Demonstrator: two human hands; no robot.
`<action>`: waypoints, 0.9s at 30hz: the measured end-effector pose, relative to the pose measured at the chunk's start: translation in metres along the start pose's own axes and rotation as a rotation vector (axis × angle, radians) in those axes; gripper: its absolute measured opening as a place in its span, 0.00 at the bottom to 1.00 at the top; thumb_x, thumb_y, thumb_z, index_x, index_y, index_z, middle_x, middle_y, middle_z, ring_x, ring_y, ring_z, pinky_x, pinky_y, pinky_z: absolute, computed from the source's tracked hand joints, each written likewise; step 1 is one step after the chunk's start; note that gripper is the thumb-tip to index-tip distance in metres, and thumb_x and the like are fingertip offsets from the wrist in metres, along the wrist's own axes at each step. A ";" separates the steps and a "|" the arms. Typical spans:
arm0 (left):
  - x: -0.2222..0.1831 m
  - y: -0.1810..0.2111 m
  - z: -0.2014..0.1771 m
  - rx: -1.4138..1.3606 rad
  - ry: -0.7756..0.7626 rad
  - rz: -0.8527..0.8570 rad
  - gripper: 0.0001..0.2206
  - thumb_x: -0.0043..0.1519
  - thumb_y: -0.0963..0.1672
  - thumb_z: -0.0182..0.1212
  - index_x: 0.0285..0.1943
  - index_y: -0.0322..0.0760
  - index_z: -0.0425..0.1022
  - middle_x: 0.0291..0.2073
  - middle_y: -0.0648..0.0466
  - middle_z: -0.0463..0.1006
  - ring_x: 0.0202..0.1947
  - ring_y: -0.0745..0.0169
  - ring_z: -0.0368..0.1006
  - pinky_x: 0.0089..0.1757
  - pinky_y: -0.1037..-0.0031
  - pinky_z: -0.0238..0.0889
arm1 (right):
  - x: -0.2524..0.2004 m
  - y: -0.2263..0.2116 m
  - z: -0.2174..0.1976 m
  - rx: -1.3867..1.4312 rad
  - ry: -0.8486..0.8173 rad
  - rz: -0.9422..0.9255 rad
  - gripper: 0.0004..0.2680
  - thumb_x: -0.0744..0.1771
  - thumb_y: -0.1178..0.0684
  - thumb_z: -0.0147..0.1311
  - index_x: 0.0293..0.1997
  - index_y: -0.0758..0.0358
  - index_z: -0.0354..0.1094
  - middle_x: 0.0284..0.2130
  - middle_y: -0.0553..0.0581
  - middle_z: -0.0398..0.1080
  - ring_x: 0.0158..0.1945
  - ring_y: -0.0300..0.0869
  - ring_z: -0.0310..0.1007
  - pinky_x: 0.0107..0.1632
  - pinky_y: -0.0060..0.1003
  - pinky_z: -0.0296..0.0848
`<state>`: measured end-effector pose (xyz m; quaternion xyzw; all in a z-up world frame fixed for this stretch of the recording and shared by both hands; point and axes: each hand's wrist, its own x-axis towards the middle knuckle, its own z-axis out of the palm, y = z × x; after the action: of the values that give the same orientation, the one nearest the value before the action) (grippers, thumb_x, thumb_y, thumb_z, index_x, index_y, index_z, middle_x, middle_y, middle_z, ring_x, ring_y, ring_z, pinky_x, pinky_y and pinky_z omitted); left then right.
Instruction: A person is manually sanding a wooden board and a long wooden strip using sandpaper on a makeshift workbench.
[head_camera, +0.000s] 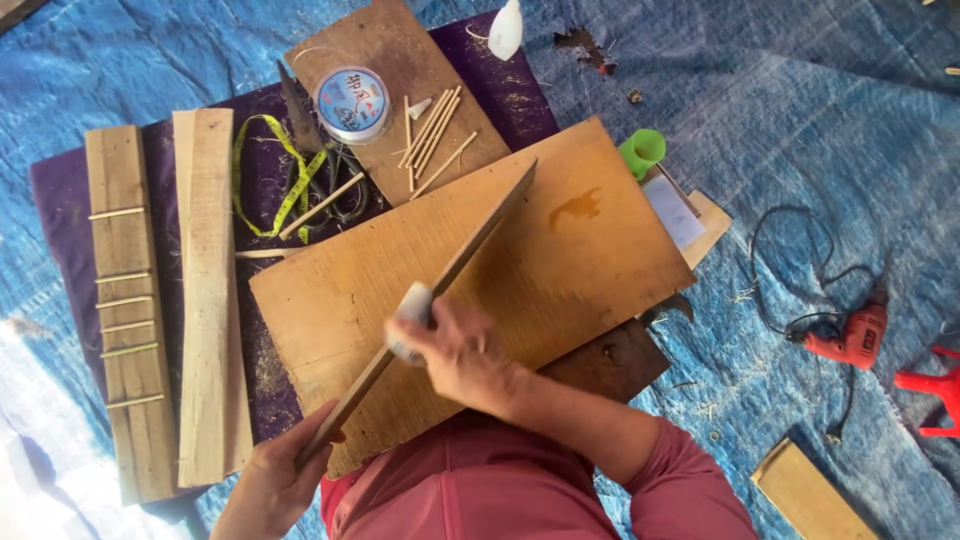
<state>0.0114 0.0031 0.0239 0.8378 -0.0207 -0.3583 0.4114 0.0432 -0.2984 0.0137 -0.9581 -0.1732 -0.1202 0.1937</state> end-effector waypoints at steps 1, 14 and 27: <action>0.001 -0.002 0.000 -0.002 -0.005 -0.012 0.26 0.62 0.40 0.56 0.72 0.53 0.72 0.41 0.58 0.92 0.47 0.77 0.86 0.48 0.83 0.73 | -0.011 -0.009 0.013 -0.044 -0.030 -0.035 0.26 0.62 0.61 0.65 0.65 0.45 0.57 0.35 0.61 0.64 0.31 0.46 0.67 0.31 0.40 0.77; 0.012 -0.016 0.027 0.318 0.315 0.336 0.29 0.56 0.38 0.61 0.70 0.49 0.70 0.44 0.56 0.79 0.32 0.55 0.78 0.32 0.59 0.76 | 0.016 -0.018 -0.027 0.053 -0.074 0.217 0.12 0.64 0.70 0.48 0.47 0.59 0.66 0.31 0.58 0.74 0.30 0.50 0.73 0.26 0.44 0.74; 0.011 -0.015 0.039 0.514 0.467 0.475 0.28 0.57 0.40 0.63 0.70 0.51 0.69 0.42 0.57 0.74 0.32 0.55 0.75 0.26 0.61 0.73 | 0.011 0.040 -0.040 -0.119 -0.219 0.599 0.26 0.67 0.63 0.52 0.69 0.34 0.50 0.39 0.64 0.67 0.35 0.57 0.71 0.28 0.46 0.76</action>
<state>-0.0083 -0.0174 -0.0093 0.9438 -0.2083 -0.0372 0.2538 0.0620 -0.3467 0.0393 -0.9834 0.1039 0.0359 0.1445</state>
